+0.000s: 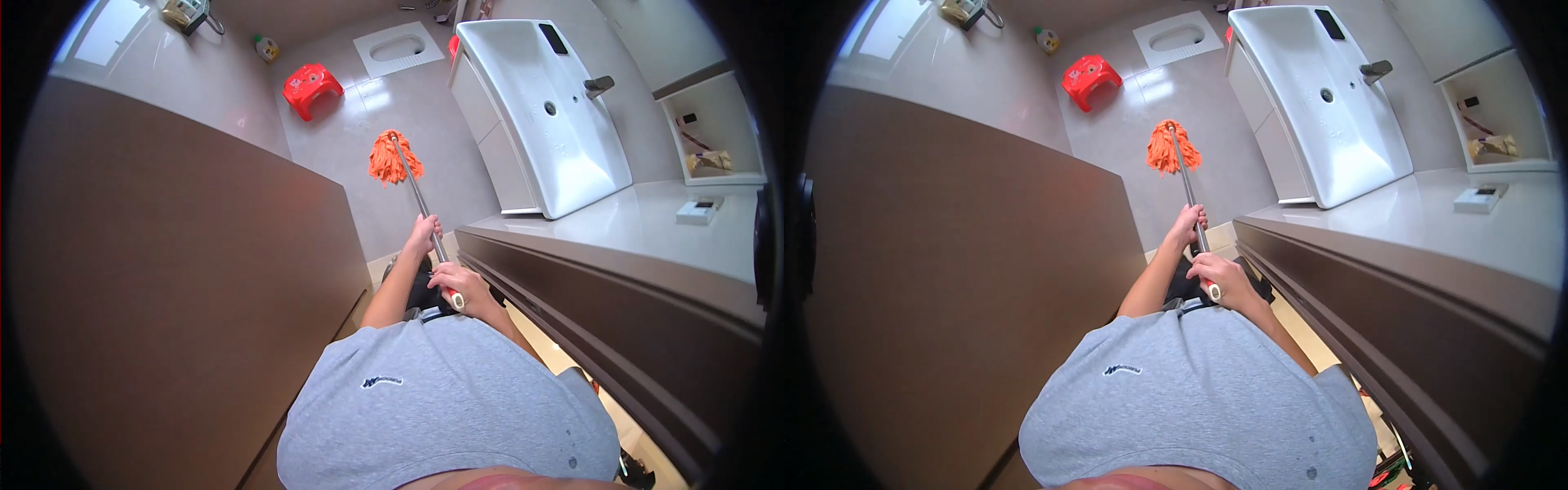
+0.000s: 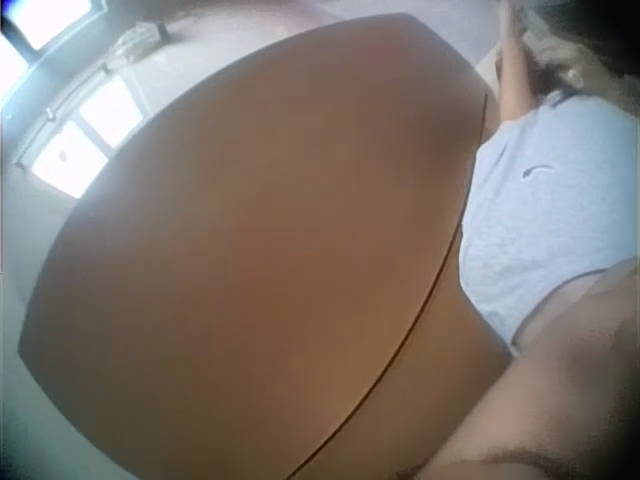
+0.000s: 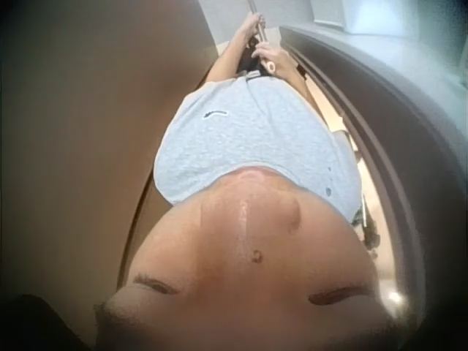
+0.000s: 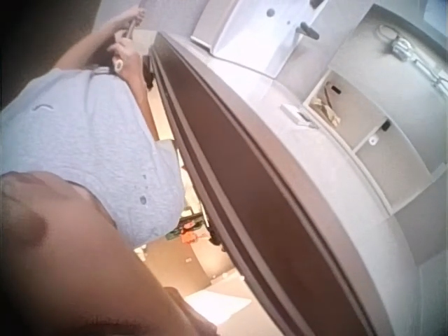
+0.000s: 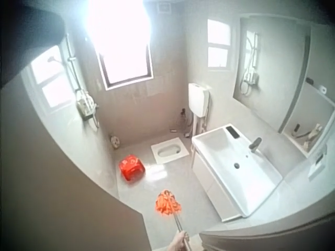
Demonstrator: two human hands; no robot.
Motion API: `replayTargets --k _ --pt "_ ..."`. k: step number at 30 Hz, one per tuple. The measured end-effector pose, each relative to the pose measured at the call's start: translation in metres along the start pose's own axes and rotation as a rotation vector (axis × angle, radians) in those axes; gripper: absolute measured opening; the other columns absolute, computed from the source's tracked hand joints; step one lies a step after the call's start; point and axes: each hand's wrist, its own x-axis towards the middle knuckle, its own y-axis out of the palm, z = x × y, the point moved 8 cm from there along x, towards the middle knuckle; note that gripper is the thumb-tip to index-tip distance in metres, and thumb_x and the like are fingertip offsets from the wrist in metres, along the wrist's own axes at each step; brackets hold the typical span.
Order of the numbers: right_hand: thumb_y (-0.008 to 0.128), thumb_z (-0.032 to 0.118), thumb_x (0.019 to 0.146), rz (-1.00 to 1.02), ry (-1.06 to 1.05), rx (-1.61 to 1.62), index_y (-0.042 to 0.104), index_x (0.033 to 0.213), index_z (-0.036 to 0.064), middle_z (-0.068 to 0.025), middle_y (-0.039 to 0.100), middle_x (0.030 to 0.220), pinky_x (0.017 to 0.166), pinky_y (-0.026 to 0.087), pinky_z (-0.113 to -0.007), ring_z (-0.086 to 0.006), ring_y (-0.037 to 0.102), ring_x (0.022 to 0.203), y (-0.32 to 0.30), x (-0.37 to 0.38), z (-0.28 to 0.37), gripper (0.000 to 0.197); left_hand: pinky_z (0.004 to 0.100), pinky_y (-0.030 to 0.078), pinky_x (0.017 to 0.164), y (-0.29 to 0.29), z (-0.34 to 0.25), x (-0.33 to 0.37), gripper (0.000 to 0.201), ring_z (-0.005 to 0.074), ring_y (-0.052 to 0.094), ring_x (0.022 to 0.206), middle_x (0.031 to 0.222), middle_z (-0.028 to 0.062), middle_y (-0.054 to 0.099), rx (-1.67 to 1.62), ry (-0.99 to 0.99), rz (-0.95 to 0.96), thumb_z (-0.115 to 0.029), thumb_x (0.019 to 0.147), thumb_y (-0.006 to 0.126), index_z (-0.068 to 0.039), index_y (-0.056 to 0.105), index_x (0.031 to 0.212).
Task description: Mopping the floor of a bathroom using a mop and bucket.
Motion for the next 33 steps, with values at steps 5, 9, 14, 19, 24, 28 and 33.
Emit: replayTargets --k 5,9,14,19,24,28,33 --pt "0.06 -0.012 0.074 -0.152 0.056 0.046 0.069 0.096 0.0068 -0.0119 0.071 0.106 0.095 0.053 -0.04 -0.03 0.067 0.111 -0.038 0.069 0.006 0.03 0.0305 0.041 0.045 0.039 -0.068 0.01 0.015 0.0117 0.046 0.051 0.07 0.0 0.046 0.072 0.009 0.009 -0.01 0.098 0.052 -0.014 0.038 0.099" --pt "0.056 -0.014 0.079 -0.227 0.084 0.16 0.068 0.096 0.0043 -0.0125 0.071 0.108 0.099 0.052 -0.041 -0.0317 0.067 0.114 -0.09 0.153 -0.009 0.028 0.0313 0.043 0.048 0.089 -0.148 0.044 0.011 0.0119 0.047 0.055 0.072 0.0003 0.047 -0.038 0.041 0.013 -0.011 0.099 0.051 -0.014 0.041 0.099" --pt "0.055 -0.012 0.083 -0.208 0.044 0.165 0.067 0.1 0.0037 -0.0145 0.067 0.125 0.107 0.046 -0.042 -0.0348 0.058 0.129 -0.157 0.251 -0.026 0.026 0.0285 0.042 0.046 0.145 -0.235 0.097 0.016 0.0103 0.046 0.054 0.071 -0.0007 0.046 -0.196 0.137 0.017 -0.011 0.1 0.053 -0.016 0.038 0.103" --pt "0.064 -0.012 0.079 -0.053 0.083 -0.018 0.069 0.102 0.0073 -0.011 0.067 0.128 0.104 0.051 -0.041 -0.0342 0.056 0.133 -0.178 0.337 -0.047 0.031 0.0319 0.041 0.045 0.166 -0.321 0.138 0.022 0.0129 0.045 0.054 0.071 0.0007 0.044 -0.088 0.123 0.003 -0.01 0.099 0.054 -0.013 0.035 0.109" --pt "0.064 -0.012 0.078 -0.054 0.064 -0.041 0.07 0.099 0.0073 -0.0101 0.066 0.132 0.106 0.051 -0.041 -0.0334 0.053 0.136 -0.198 0.447 -0.033 0.029 0.0278 0.038 0.042 0.183 -0.425 0.17 0.016 0.0094 0.043 0.049 0.068 -0.0015 0.043 -0.28 0.233 0.072 -0.011 0.1 0.054 -0.016 0.039 0.102" --pt "0.06 -0.013 0.077 -0.148 0.066 0.057 0.069 0.093 0.0054 -0.012 0.063 0.139 0.111 0.047 -0.041 -0.0357 0.048 0.141 -0.242 0.52 -0.04 0.026 0.027 0.038 0.044 0.221 -0.502 0.2 0.017 0.0106 0.043 0.051 0.07 -0.0017 0.045 -0.435 0.247 0.08 -0.013 0.101 0.054 -0.015 0.038 0.107" --pt "0.056 -0.014 0.077 -0.228 0.082 0.189 0.068 0.091 0.0044 -0.015 0.06 0.143 0.118 0.038 -0.043 -0.0368 0.043 0.145 -0.313 0.583 -0.067 0.026 0.0278 0.039 0.045 0.289 -0.566 0.244 0.022 0.0107 0.043 0.051 0.07 -0.0012 0.044 -0.429 0.216 0.064 -0.012 0.099 0.054 -0.017 0.037 0.113"
